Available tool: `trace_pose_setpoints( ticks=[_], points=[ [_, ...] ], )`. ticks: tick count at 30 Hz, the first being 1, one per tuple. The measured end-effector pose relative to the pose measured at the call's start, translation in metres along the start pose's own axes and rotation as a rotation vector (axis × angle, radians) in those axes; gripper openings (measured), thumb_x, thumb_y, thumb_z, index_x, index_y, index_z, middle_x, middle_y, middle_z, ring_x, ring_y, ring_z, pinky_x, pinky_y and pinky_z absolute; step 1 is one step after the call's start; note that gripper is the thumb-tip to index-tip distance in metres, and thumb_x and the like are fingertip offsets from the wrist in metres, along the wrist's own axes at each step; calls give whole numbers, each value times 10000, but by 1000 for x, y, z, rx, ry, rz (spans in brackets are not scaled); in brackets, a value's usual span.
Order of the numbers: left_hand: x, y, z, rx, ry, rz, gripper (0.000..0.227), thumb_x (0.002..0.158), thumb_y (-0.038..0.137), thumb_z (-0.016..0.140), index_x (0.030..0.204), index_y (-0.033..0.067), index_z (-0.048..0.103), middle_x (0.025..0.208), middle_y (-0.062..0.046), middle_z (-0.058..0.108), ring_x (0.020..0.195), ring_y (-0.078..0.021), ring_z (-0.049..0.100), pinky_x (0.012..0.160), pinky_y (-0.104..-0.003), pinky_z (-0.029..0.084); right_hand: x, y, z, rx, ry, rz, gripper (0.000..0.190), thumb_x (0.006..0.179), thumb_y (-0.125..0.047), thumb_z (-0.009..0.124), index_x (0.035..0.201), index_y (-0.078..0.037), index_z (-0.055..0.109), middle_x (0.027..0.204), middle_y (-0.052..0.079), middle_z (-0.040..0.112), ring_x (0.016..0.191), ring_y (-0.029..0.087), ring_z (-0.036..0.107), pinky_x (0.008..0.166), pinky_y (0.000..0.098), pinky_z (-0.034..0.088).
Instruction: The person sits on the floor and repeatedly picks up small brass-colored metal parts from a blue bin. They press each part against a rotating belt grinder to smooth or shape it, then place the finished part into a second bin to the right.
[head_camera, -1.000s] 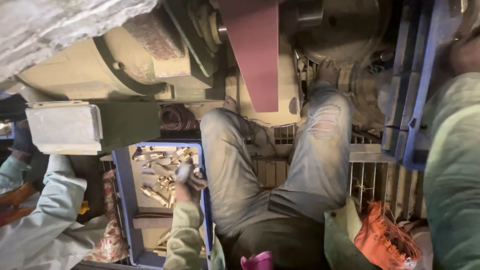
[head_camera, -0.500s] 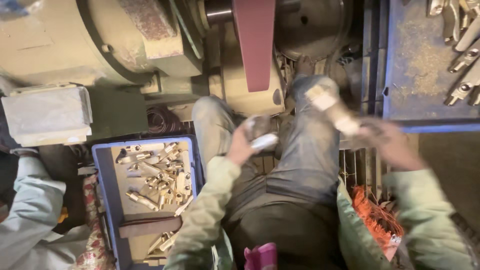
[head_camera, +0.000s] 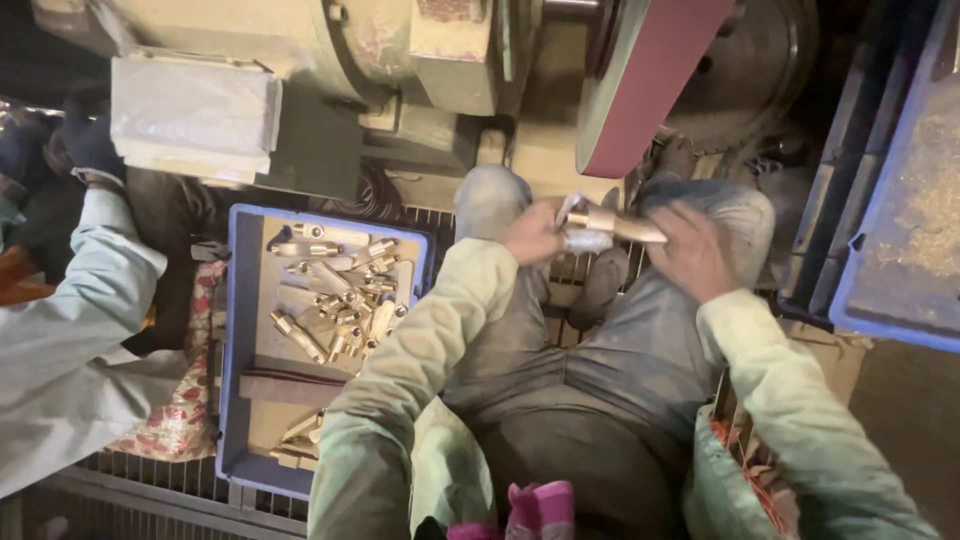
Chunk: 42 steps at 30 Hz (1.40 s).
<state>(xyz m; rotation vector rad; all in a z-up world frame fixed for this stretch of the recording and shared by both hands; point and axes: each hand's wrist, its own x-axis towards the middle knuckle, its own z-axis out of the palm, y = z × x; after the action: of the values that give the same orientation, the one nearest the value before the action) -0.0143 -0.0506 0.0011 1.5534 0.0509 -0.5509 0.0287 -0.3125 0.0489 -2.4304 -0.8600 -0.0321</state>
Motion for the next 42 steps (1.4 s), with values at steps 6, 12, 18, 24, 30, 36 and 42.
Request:
trace_pose_setpoints(
  ticks=[6,12,18,24,30,36,42],
  points=[
    [28,5,-10,-43,28,-162,253,998,177,686,1003,-56,786,751,-101,730,547,-137,624,455,-278,454,35,22,14,70,-93,65,164,886,-157,715,998,-36,716,958,193,702,885,410,674,772,492,544],
    [33,7,12,-391,177,-176,225,896,143,680,1089,30,654,722,-59,648,472,-110,537,313,-302,380,50,43,31,68,-272,188,219,928,-260,737,944,-42,744,907,210,705,862,416,680,779,497,549],
    [39,10,13,-356,215,-292,209,955,170,705,1036,-22,697,698,-68,620,486,-112,520,333,-300,367,65,58,38,155,-547,386,349,852,-319,785,1158,-150,781,978,188,736,909,374,710,836,448,565],
    [46,-8,11,-337,215,-304,202,931,134,632,1037,-16,716,704,-71,638,489,-110,540,342,-308,385,79,68,38,306,-672,344,465,796,-342,807,1206,-134,736,1078,130,767,1022,329,720,888,435,549],
    [51,-22,8,-367,209,-438,215,898,79,588,1018,-54,707,703,-96,652,419,-158,508,320,-340,364,76,74,45,234,-681,266,418,842,-348,786,1189,-120,740,1032,172,755,945,367,715,856,456,558],
    [46,-7,13,-316,235,-276,230,914,173,719,1076,11,711,687,-70,621,463,-104,529,318,-303,357,49,56,47,56,-271,178,220,890,-194,718,1085,-108,773,962,201,729,846,398,704,816,478,580],
    [35,0,12,-249,196,-110,344,824,14,603,1168,32,614,724,-52,655,490,-95,576,334,-308,411,36,40,35,-55,-65,85,104,825,-96,701,922,-59,704,900,179,702,818,412,686,746,515,553]
  ],
)
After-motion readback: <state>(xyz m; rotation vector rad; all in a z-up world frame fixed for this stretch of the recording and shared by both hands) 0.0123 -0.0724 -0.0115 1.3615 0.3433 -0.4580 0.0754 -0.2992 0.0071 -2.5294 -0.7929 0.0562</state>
